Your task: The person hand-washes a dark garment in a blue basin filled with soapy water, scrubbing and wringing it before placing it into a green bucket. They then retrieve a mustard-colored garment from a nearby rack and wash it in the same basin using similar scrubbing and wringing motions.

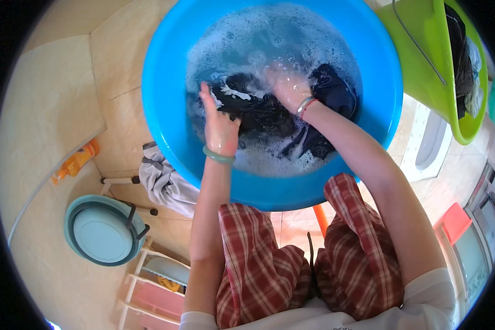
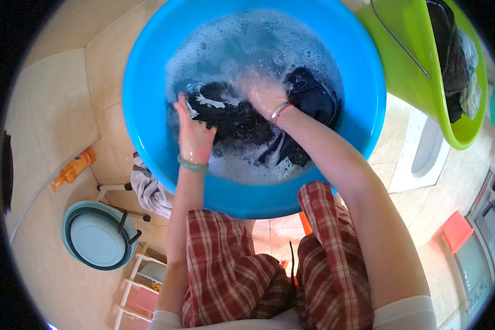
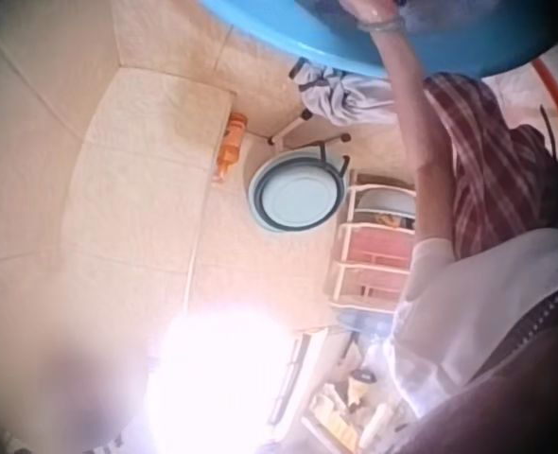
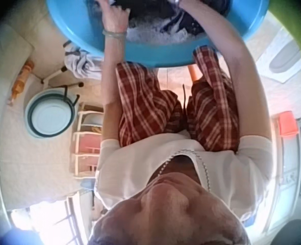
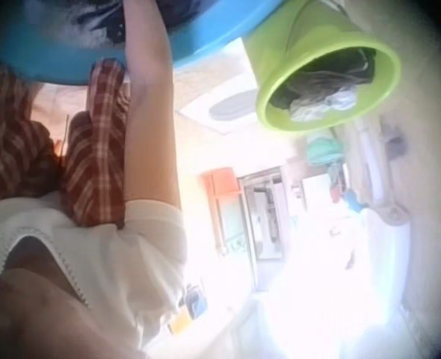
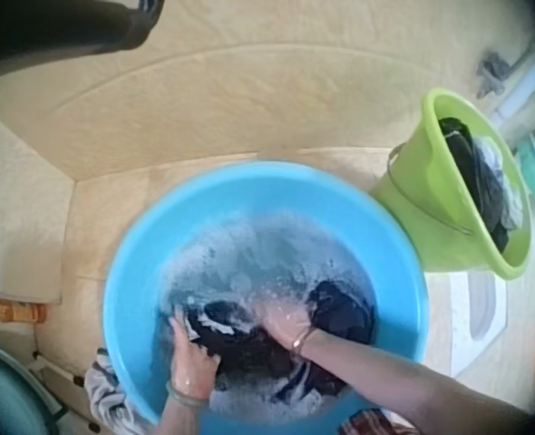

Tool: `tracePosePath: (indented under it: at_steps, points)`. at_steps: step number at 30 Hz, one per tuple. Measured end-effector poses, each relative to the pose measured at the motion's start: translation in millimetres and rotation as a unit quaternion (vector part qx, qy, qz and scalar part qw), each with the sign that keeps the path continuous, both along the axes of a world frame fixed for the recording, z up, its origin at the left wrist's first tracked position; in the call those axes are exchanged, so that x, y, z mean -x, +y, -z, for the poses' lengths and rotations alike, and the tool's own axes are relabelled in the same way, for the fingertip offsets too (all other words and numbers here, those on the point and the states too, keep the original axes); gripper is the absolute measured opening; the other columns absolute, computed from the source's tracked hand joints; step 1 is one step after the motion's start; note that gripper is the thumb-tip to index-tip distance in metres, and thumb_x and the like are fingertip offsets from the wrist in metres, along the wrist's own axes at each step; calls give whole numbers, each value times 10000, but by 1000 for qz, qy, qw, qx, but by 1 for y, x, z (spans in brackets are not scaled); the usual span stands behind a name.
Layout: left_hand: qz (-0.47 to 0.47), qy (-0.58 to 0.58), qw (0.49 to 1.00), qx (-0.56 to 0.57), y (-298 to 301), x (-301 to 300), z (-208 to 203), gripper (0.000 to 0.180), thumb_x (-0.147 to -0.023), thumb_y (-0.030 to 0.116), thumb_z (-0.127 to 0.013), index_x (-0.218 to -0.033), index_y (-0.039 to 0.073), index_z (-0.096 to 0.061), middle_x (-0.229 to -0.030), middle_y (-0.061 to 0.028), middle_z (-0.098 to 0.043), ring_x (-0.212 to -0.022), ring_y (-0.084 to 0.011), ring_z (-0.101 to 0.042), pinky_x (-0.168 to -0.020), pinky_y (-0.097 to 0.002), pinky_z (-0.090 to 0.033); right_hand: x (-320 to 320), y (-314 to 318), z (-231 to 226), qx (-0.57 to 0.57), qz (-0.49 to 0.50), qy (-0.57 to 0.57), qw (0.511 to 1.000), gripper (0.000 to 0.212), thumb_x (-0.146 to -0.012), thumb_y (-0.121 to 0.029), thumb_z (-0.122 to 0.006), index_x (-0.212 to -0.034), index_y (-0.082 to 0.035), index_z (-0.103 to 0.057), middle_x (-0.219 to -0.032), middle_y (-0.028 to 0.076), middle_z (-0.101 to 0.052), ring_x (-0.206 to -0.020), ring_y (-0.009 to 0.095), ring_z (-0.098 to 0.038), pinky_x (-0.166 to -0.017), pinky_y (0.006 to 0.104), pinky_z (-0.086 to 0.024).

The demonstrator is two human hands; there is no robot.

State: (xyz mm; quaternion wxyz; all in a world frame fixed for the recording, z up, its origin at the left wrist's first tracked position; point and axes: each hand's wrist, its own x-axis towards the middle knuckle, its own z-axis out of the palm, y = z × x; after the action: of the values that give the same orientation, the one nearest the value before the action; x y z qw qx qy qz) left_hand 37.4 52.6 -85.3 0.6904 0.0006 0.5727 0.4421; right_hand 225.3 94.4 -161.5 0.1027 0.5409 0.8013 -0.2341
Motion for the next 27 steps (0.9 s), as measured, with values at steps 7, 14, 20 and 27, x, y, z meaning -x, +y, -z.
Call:
tracePosePath:
  at_steps: [7,14,20,27]
  points:
    - [-28,-164,979,-121,-12,22,24,650,-983,492,-516,-1494,141,-320,-1376,-124,-508,-1208,-262,-516,-1017,-420,-426,68,-33,-110,-70,22,379,922,238,-799,-288,-711,-961,-126,-645,-998,85,-580,-863,274,-630,-721,430,-551]
    - [-111,-37,993,-27,1,-2,-47,399,-1003,341,-484,-1301,81,-540,-1212,-95,-617,-1073,-263,-607,-920,-398,-509,94,-67,-154,-196,-72,449,869,188,-660,-274,-726,-784,-172,-628,-969,4,-551,-831,179,-519,-657,320,-395]
    - [-121,-28,992,-6,-8,-1,-39,355,-991,322,-498,-1244,84,-569,-1184,-85,-629,-1062,-253,-616,-904,-395,-518,92,-42,-164,-254,-75,459,848,180,-661,-265,-724,-724,-172,-584,-866,-11,-529,-758,179,-528,-578,291,-388]
    - [-117,-96,987,-53,-4,10,-11,306,-977,300,-513,-1177,86,-602,-1151,-72,-643,-1049,-240,-626,-885,-391,-529,103,-22,-150,-221,-26,538,813,154,-652,-169,-732,-675,-170,-580,-739,4,-535,-650,164,-618,-522,302,-512]
